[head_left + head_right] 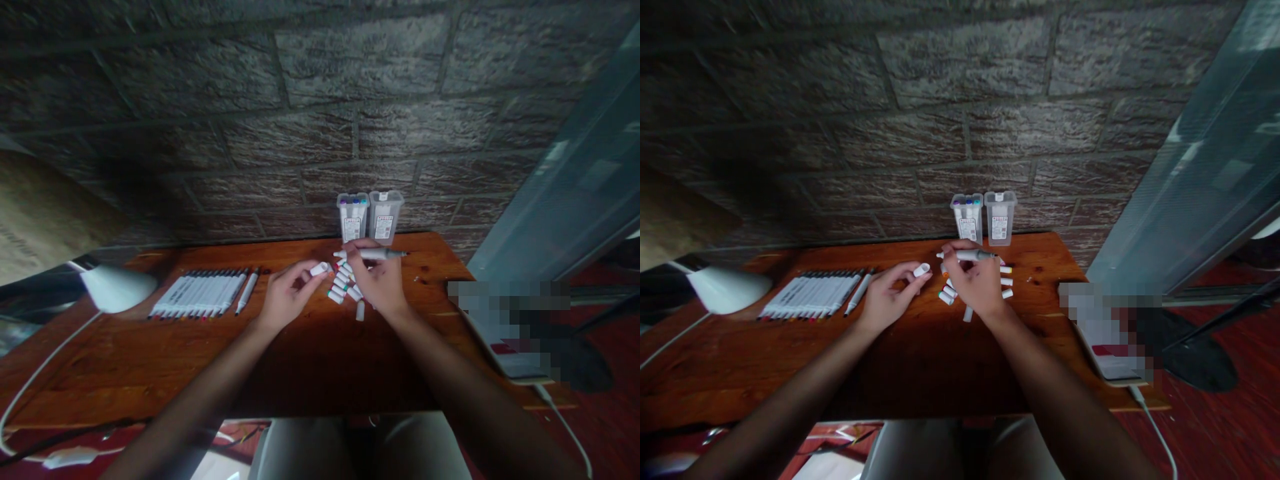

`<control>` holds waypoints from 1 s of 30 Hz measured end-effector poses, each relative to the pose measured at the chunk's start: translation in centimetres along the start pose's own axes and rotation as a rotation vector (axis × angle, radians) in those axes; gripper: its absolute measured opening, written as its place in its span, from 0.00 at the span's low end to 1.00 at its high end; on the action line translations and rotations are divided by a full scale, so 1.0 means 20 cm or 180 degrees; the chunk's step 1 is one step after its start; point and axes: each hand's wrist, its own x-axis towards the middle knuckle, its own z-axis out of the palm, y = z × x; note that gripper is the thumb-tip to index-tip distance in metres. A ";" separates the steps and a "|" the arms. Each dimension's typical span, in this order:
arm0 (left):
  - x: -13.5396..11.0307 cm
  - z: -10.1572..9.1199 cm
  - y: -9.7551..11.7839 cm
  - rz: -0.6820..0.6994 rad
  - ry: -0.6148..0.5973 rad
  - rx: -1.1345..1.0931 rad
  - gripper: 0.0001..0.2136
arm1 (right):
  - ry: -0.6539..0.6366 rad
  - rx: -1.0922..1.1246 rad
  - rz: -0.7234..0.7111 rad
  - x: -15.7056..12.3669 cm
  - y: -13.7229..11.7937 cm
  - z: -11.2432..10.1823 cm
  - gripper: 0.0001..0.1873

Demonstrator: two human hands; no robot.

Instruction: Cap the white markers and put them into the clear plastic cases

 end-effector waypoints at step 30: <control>0.01 -0.01 -0.01 -0.0132 -0.0030 0.0126 0.09 | -0.0689 -0.0763 -0.0706 0.00 0.03 -0.02 0.08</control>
